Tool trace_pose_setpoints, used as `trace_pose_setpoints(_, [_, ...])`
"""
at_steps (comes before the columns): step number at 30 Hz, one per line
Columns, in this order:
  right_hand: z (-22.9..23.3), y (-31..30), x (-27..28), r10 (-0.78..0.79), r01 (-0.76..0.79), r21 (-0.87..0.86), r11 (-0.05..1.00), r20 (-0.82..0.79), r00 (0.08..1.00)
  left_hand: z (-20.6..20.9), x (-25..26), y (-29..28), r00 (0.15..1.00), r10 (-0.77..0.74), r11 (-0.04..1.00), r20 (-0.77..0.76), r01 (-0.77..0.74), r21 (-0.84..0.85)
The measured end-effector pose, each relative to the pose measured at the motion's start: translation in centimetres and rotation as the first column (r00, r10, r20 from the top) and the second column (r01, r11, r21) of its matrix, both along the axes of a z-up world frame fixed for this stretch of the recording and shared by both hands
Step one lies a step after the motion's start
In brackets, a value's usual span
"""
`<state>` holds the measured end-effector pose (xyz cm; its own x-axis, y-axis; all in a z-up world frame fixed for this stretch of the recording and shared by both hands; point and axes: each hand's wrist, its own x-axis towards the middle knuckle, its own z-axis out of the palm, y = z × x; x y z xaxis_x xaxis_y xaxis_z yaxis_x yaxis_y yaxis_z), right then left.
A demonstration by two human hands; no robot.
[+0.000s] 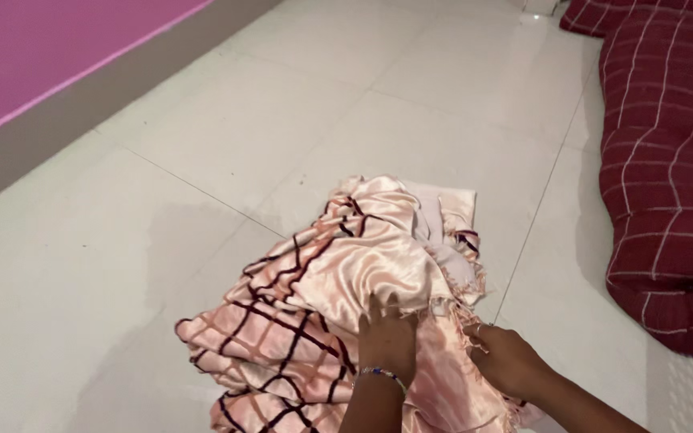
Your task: The person gathers a patterned bedsheet from a bed, picks up a pink blanket from the floor, and spreads it out on the mattress before folding the edges inward.
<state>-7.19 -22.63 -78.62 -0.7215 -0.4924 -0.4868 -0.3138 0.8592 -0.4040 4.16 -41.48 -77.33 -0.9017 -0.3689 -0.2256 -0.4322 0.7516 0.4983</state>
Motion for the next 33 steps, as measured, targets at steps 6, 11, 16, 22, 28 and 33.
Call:
trace_pose_setpoints(6, [-3.2,-0.4,-2.0,0.071,-0.075,-0.060,0.995,-0.054,0.996,-9.6,-4.8,-1.3,0.931,-0.247,0.822,0.269,0.348,-0.451])
trace_pose_setpoints(11, [-4.2,-2.3,-1.6,0.063,-0.071,-0.132,0.989,-0.066,0.996,-13.5,-4.8,-3.5,0.808,-0.069,0.680,0.585,0.468,-0.565])
trace_pose_setpoints(16, [-2.4,-3.7,0.9,0.066,-0.068,-0.060,0.996,-0.034,0.997,-9.1,-1.9,-4.0,0.964,0.074,0.994,-0.256,-0.091,-0.056])
trace_pose_setpoints(22, [4.2,-6.6,2.6,0.037,-0.042,-0.077,0.996,-0.060,0.997,6.7,-1.6,-3.2,0.797,0.414,0.910,-0.439,-0.350,0.222])
trace_pose_setpoints(28, [15.3,-9.5,4.4,0.098,-0.105,-0.132,0.986,-0.054,0.994,21.3,0.8,-4.5,0.561,0.453,0.872,-0.692,-0.440,0.214])
trace_pose_setpoints(33, [26.3,-12.9,6.2,0.079,-0.106,-0.307,0.946,-0.097,0.992,33.9,0.7,-4.3,0.701,0.284,0.951,-0.654,-0.296,0.095])
